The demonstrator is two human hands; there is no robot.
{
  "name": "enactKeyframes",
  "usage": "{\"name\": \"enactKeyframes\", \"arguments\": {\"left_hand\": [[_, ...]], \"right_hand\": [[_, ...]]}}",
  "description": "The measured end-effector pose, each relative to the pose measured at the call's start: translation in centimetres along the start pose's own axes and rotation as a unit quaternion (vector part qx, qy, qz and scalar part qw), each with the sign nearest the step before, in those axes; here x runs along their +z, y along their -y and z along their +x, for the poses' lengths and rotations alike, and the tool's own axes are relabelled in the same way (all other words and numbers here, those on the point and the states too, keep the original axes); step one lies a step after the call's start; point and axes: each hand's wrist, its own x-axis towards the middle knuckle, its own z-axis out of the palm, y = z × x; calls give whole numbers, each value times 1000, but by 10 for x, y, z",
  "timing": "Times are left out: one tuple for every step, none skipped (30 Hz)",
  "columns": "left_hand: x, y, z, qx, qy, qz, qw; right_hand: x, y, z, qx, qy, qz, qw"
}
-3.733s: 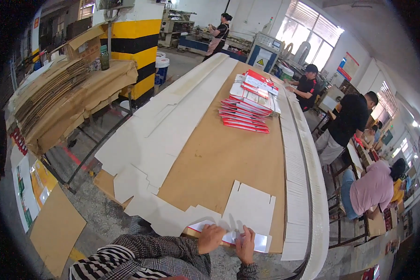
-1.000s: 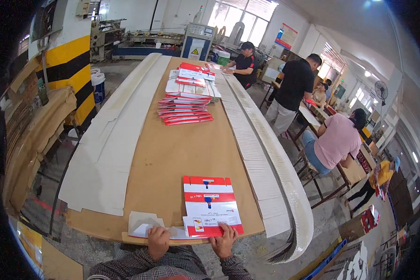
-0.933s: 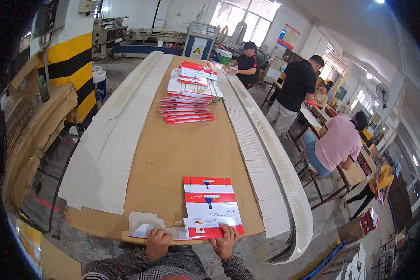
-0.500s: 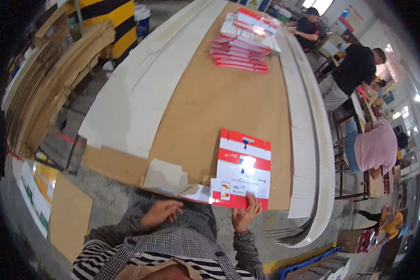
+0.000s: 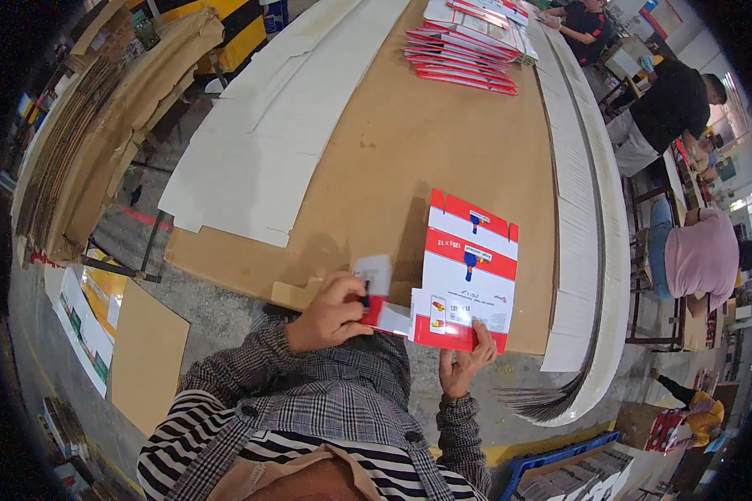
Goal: Folding and stacking cardboard folders on a workbench.
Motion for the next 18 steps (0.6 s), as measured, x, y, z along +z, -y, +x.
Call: {"name": "enactKeyframes", "arguments": {"left_hand": [[6, 2, 1, 1, 0, 0, 1000], [15, 6, 1, 6, 36, 39, 999], [23, 10, -1, 10, 72, 78, 994], [27, 14, -4, 11, 72, 78, 994], [31, 18, -7, -7, 44, 54, 998], [35, 21, -10, -25, 15, 31, 999], [38, 23, -14, -23, 17, 31, 999], [38, 23, -15, -67, -32, -52, 996], [38, 22, -16, -112, -81, -134, 981], [38, 21, -16, -110, -78, -133, 982], [39, 20, -16, -129, -92, -157, 975], [38, 18, -13, -149, -107, -180, 966], [40, 18, -12, -147, -104, -178, 968], [43, 16, -12, -113, -104, -129, 980], [45, 16, -11, -78, -103, -80, 988], [46, 16, -11, -76, -101, -79, 989], [46, 15, -9, -85, -91, -65, 990], [47, 14, -8, -94, -81, -52, 991]], "right_hand": [[-2, 5, 0, 11, -11, 25, 1000], [-4, 7, -1, 23, -23, 49, 998], [-5, 9, 0, 24, -24, 48, 998], [-5, 10, 0, 26, -31, 74, 996], [-6, 10, 0, 30, -39, 99, 994], [-6, 10, 1, 32, -41, 98, 994], [-6, 12, 1, 32, -38, 79, 996], [-6, 13, 1, 33, -36, 61, 997], [-5, 13, 2, 36, -38, 62, 997], [-4, 14, 3, 37, -45, 54, 997], [-2, 15, 4, 39, -52, 46, 997], [0, 16, 6, 41, -55, 49, 996], [2, 18, 7, 34, -54, 22, 998], [3, 19, 8, 25, -52, -4, 998], [4, 18, 9, 28, -54, -3, 998], [4, 15, 9, 19, -49, -2, 999], [5, 12, 8, 10, -42, -3, 999], [5, 10, 6, 14, -43, -4, 999]]}}
